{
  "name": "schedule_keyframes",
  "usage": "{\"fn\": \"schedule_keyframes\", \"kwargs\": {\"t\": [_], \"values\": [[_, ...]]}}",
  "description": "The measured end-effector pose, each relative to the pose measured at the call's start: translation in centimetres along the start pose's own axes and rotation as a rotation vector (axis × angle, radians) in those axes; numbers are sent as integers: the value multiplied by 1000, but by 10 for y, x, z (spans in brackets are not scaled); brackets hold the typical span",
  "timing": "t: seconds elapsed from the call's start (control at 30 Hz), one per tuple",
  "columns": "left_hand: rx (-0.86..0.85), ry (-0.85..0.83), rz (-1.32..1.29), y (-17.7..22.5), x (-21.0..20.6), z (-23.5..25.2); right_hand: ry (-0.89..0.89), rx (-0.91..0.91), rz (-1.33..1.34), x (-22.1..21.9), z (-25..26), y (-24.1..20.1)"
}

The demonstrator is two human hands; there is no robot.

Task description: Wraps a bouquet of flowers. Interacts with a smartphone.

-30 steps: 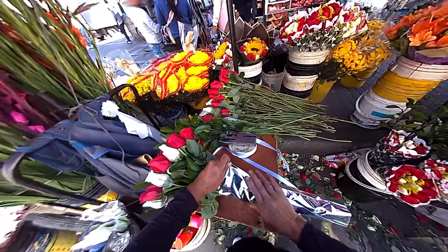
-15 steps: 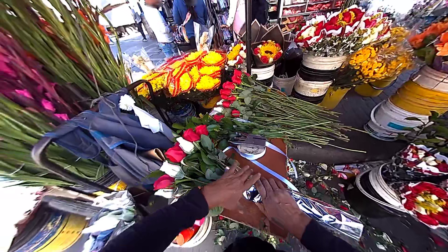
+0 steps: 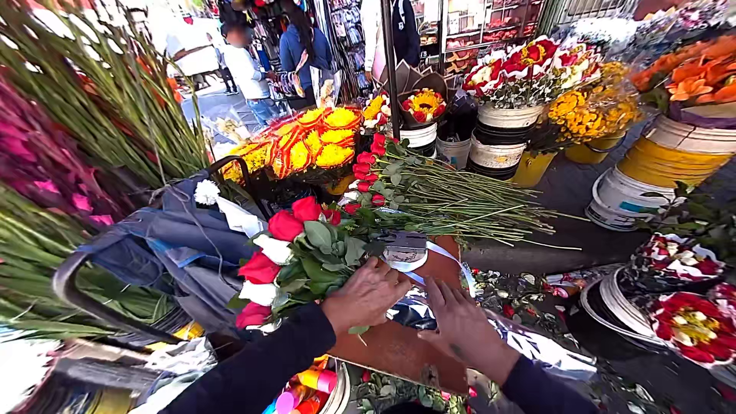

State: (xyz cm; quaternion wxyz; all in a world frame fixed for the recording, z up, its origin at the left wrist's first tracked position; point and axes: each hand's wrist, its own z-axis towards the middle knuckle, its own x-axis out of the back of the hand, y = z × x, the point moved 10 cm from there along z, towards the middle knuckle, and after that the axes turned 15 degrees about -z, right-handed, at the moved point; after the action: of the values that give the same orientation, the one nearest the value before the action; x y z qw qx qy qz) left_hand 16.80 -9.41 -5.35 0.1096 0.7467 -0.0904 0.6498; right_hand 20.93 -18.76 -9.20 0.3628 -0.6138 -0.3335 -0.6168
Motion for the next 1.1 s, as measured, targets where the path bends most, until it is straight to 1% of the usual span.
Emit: {"fn": "schedule_keyframes", "kwargs": {"t": [0.07, 0.13, 0.2, 0.27, 0.3, 0.37, 0.47, 0.53, 0.57, 0.63, 0.73, 0.8, 0.87, 0.93, 1.07, 1.1], "values": [[-43, 200, 90, 1, 11, -3, -183, -11, -25, 13, 14, 10], [-44, 323, 130, -3, 1, -6, -323, -32, -32, 8, 23, 15], [-45, 405, 159, -8, -22, -10, -311, -36, -51, -9, 23, 11], [-61, 440, 176, -9, -38, -14, -264, -48, -41, -28, 20, 7], [-64, 407, 153, -9, -43, -15, -228, -56, -30, -38, 18, 6], [-36, 280, -11, -13, -46, -20, -114, -48, -48, -50, 15, 2], [43, 224, -258, -25, -35, -28, 1, -25, -114, -50, 12, -3], [76, 172, -344, -31, -29, -26, 70, -19, -149, -47, 11, -5], [72, 133, -373, -32, -28, -25, 110, -14, -174, -46, 10, -6], [14, 74, -389, -31, -27, -22, 118, -19, -192, -46, 9, -6], [-85, 74, -361, -30, -25, -21, 149, -18, -206, -45, 7, -7], [-96, 94, -349, -30, -24, -19, 218, -6, -237, -43, 6, -9], [-61, 87, -377, -32, -25, -17, 271, 5, -264, -43, 5, -10], [-50, 135, -392, -38, -27, -15, 253, 2, -263, -46, 7, -8], [32, 164, -481, -51, -32, -9, 46, -1, -176, -53, 14, -1], [45, 178, -498, -53, -32, -9, 27, 16, -138, -52, 14, -1]]}}
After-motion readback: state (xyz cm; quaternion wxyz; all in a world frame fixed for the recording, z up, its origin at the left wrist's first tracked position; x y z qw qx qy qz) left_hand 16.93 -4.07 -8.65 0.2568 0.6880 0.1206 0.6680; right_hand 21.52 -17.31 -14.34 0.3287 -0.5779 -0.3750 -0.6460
